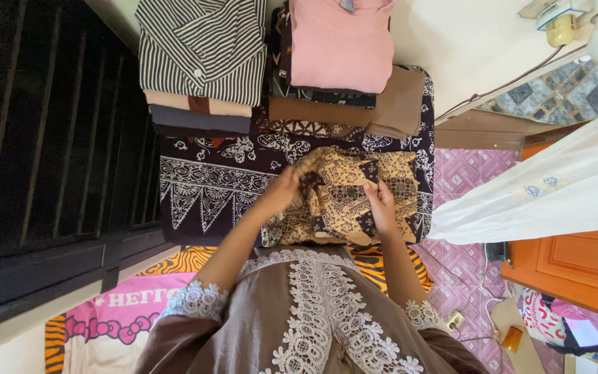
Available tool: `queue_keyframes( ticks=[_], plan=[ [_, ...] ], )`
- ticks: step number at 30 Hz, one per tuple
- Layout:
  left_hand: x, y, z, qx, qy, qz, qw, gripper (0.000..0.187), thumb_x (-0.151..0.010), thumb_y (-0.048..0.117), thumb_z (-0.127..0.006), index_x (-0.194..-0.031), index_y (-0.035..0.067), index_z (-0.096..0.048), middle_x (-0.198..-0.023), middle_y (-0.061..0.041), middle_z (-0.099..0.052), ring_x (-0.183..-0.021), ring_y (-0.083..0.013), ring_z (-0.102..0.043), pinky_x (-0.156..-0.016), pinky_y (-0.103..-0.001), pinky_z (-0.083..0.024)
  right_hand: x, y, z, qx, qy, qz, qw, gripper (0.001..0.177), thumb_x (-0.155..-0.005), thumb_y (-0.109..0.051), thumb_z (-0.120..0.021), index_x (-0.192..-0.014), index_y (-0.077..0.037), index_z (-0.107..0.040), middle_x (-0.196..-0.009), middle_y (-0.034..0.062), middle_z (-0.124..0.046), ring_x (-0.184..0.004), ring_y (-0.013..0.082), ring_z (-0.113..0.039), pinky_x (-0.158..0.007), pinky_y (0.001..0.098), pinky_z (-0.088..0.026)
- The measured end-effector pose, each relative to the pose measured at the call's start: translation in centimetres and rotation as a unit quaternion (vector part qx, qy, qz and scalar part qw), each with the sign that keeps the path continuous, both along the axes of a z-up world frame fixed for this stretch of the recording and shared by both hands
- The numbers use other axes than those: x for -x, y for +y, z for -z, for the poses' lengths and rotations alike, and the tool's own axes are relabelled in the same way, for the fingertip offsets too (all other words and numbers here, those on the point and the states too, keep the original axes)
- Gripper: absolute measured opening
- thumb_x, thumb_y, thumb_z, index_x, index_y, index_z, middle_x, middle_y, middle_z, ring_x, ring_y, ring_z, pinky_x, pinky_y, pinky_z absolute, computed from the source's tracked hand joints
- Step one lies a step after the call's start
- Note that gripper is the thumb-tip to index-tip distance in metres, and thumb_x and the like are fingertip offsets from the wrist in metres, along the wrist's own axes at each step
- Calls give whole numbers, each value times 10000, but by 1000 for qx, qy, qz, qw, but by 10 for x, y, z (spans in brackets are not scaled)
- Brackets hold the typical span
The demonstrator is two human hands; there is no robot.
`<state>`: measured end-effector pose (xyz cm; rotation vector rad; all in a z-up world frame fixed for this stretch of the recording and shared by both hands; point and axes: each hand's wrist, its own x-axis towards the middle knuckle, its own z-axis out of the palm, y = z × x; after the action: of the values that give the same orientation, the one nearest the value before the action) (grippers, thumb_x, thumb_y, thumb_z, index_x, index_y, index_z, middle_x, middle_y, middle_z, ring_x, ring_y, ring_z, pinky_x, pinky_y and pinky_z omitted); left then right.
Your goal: The person organizes folded clothes by hand on a surface, picking up a patterned cloth and a pink shirt and placing them onto a stack.
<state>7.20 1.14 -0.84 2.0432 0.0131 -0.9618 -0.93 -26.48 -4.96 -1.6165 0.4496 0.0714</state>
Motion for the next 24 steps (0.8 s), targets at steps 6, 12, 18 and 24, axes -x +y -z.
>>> queue_keyframes(
  ticks=[6, 12, 18, 24],
  plan=[
    [-21, 24, 10, 360, 175, -337, 852, 551, -1017, 218, -343, -1557, 325, -311, -1549, -90, -435, -1192, -223, -597, -878, -394, -604, -1, -2, 9, 2, 7, 12, 1000, 505, -1027, -338, -634, -1410, -20, -552, -713, -102, -433, -616, 12, -340, -542, 213, -281],
    [-41, 60, 65, 585, 36, -437, 682, 718, -1022, -83, -600, -1621, 71, -234, -1650, -145, -491, -1152, -191, -571, -994, -281, -509, 1, -8, 19, -14, -31, -8, 999, 430, -1045, -332, -631, -1313, 3, -598, -728, -107, -431, -622, 8, -328, -546, 216, -265],
    [-24, 53, 19, 238, -102, -444, 858, 740, -882, 125, -738, -1481, 38, -312, -1314, -157, -618, -1073, -154, -648, -932, -279, -510, 1, -5, 13, 3, -1, 8, 1000, 381, -1018, -321, -636, -1266, -32, -629, -635, -98, -361, -537, 22, -281, -476, 232, -206],
    [60, 1, 10, -136, -405, 60, 902, 706, -792, 693, -687, -1139, 99, -529, -1033, -101, -594, -936, -269, -668, -792, -460, -570, 1, -11, 36, -14, -27, 15, 999, 459, -1058, -286, -661, -1421, -33, -536, -719, -100, -453, -595, 3, -368, -511, 210, -282]
  ],
)
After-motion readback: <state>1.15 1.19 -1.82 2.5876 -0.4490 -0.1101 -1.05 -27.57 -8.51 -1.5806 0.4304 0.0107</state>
